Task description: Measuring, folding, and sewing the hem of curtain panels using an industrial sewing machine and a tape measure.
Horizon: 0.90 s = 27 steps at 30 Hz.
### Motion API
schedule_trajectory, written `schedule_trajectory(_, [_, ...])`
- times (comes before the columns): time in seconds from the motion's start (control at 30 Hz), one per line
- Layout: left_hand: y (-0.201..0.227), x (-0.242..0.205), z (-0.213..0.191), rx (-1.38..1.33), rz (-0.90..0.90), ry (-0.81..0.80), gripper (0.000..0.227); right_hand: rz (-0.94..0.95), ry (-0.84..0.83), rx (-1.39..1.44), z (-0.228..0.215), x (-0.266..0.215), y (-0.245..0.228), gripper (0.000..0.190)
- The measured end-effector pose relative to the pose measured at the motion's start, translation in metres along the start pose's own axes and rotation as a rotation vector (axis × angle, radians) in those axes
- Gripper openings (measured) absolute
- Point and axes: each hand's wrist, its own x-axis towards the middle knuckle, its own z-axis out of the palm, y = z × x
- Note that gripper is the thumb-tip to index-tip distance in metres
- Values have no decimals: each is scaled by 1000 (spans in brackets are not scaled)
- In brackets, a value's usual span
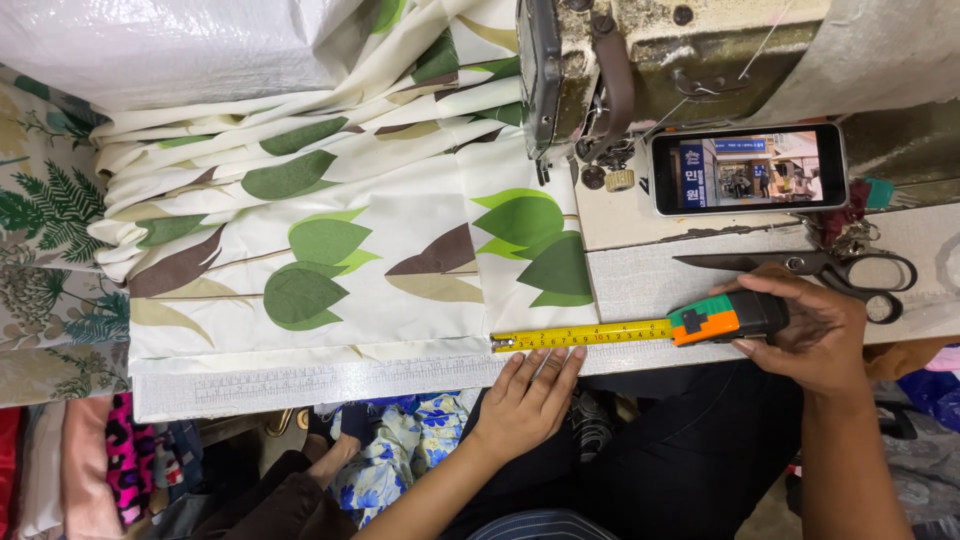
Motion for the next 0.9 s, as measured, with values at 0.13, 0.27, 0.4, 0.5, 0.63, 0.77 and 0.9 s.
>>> schedule_trajectory(0.13, [-1, 3, -3, -6, 1, 4, 32, -4, -8, 0, -1, 0, 1, 61])
schedule_trajectory(0.27, [1, 2, -1, 0, -18, 6, 32, -14, -13, -5, 0, 1, -1, 60])
schedule_trajectory(0.4, [1, 3, -1, 4, -17, 11, 33, -13, 2, 4, 1, 1, -1, 60])
schedule_trajectory(0.5, [2, 2, 0, 0, -22, 8, 33, -1, 17, 6, 3, 1, -3, 59])
schedule_trajectory(0.63, [3, 2, 1, 1, -30, 23, 33, 10, 20, 20, 3, 1, -4, 58])
schedule_trajectory(0.77, [3, 1, -1, 0, -18, 5, 35, 15, 47, 24, 2, -3, 0, 59])
schedule_trajectory(0.9, [1, 17, -20, -122, -53, -62, 36, -35, 126, 71, -3, -15, 8, 59])
